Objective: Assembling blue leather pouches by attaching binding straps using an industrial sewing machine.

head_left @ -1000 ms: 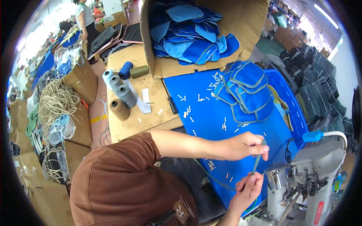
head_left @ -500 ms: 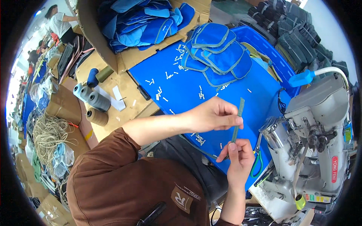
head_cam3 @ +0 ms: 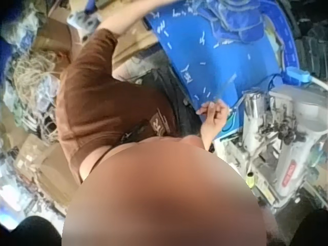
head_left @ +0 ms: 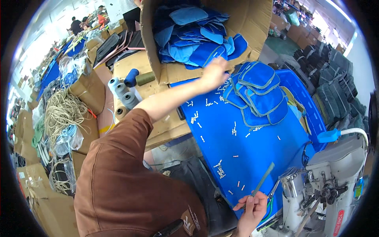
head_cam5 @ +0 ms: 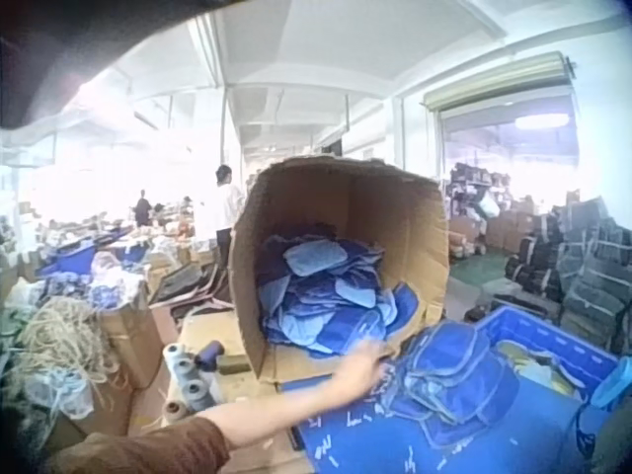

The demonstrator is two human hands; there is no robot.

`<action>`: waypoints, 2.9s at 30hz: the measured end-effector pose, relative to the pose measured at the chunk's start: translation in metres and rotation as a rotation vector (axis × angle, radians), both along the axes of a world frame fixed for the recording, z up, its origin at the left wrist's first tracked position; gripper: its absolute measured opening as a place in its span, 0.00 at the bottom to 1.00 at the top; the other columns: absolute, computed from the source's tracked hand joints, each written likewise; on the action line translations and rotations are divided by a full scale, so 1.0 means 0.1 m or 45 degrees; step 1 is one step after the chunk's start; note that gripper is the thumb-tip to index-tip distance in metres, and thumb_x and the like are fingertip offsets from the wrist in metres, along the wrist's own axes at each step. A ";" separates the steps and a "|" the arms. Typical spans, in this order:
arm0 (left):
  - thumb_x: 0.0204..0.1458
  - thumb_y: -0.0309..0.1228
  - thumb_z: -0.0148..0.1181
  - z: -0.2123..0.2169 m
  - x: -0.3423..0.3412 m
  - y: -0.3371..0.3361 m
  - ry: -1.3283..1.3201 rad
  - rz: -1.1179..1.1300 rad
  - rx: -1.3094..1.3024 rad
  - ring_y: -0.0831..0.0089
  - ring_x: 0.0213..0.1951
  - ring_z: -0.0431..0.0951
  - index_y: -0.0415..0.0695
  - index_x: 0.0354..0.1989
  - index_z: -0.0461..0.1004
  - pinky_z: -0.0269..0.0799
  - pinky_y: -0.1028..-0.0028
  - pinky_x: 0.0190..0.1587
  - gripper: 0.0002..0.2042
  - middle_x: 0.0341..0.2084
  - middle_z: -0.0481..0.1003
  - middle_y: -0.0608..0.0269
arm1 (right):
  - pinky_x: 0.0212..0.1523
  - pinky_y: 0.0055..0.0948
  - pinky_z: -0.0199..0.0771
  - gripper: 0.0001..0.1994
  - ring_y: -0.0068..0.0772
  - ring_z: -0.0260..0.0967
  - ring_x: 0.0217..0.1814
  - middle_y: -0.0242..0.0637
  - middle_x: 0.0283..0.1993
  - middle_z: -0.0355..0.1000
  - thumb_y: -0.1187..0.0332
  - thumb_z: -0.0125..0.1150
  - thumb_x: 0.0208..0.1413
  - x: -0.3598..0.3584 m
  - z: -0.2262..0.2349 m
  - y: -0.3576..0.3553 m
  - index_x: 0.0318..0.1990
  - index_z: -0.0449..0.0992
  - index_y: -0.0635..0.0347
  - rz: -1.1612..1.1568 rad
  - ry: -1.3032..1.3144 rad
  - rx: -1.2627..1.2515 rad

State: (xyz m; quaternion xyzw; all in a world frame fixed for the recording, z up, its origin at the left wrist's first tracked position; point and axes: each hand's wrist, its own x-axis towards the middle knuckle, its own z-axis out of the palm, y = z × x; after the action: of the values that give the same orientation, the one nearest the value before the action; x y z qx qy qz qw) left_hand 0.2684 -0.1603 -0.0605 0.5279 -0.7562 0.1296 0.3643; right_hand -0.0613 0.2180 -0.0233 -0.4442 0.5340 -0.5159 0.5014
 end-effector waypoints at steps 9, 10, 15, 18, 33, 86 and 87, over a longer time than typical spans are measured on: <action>0.60 0.34 0.45 -1.01 0.69 -1.14 -0.477 0.454 0.515 0.47 0.38 0.82 0.43 0.46 0.73 0.77 0.49 0.40 0.13 0.37 0.80 0.45 | 0.19 0.20 0.65 0.04 0.20 0.64 0.20 0.35 0.30 0.70 0.75 0.52 0.65 0.01 -0.07 0.01 0.45 0.68 0.60 -0.168 0.038 -0.061; 0.60 0.34 0.45 -1.05 0.92 -1.14 -0.431 0.405 0.485 0.48 0.39 0.82 0.43 0.46 0.74 0.77 0.50 0.42 0.14 0.39 0.80 0.44 | 0.19 0.19 0.65 0.06 0.18 0.63 0.20 0.33 0.30 0.70 0.77 0.52 0.65 0.06 -0.05 -0.01 0.48 0.68 0.59 -0.150 -0.007 0.017; 0.53 0.53 0.62 -0.88 1.70 -1.36 -0.496 0.206 -0.113 0.45 0.47 0.78 0.31 0.60 0.65 0.74 0.55 0.50 0.38 0.46 0.77 0.36 | 0.23 0.17 0.63 0.09 0.13 0.62 0.23 0.29 0.32 0.69 0.75 0.53 0.66 0.06 -0.03 -0.08 0.52 0.69 0.59 0.063 -0.133 0.104; 0.60 0.55 0.48 -0.90 1.24 -1.39 -0.722 0.319 0.533 0.40 0.46 0.78 0.33 0.58 0.67 0.73 0.49 0.49 0.33 0.41 0.77 0.33 | 0.26 0.18 0.66 0.05 0.16 0.65 0.25 0.31 0.31 0.69 0.75 0.52 0.65 0.02 -0.07 -0.01 0.47 0.67 0.63 -0.058 -0.129 -0.008; 0.62 0.28 0.52 1.00 0.17 0.66 -0.336 -0.249 -0.628 0.58 0.43 0.82 0.47 0.58 0.74 0.78 0.63 0.39 0.16 0.47 0.79 0.53 | 0.27 0.30 0.64 0.06 0.29 0.66 0.26 0.37 0.27 0.70 0.72 0.59 0.61 -0.06 -0.02 0.12 0.40 0.69 0.63 -0.160 0.144 -0.422; 0.39 0.28 0.73 1.15 -2.04 2.10 -0.218 -1.654 0.725 0.69 0.30 0.69 0.39 0.28 0.77 0.62 0.73 0.33 0.10 0.25 0.70 0.63 | 0.28 0.36 0.71 0.04 0.40 0.70 0.27 0.39 0.38 0.69 0.72 0.65 0.52 -0.12 0.16 0.12 0.31 0.76 0.60 -0.435 0.811 -0.495; 0.39 0.28 0.73 1.15 -2.06 2.09 -0.219 -1.654 0.724 0.69 0.30 0.69 0.39 0.28 0.77 0.62 0.73 0.33 0.10 0.25 0.70 0.63 | 0.25 0.29 0.68 0.04 0.31 0.68 0.24 0.35 0.37 0.69 0.74 0.67 0.51 -0.13 0.16 0.10 0.31 0.76 0.60 -0.469 0.784 -0.538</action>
State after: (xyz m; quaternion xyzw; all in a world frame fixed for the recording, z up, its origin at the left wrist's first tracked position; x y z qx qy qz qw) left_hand 0.0624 0.0482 0.0549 0.0333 -0.9484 -0.2744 0.1553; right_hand -0.0745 0.2275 -0.0072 -0.5679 0.6119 -0.5382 0.1155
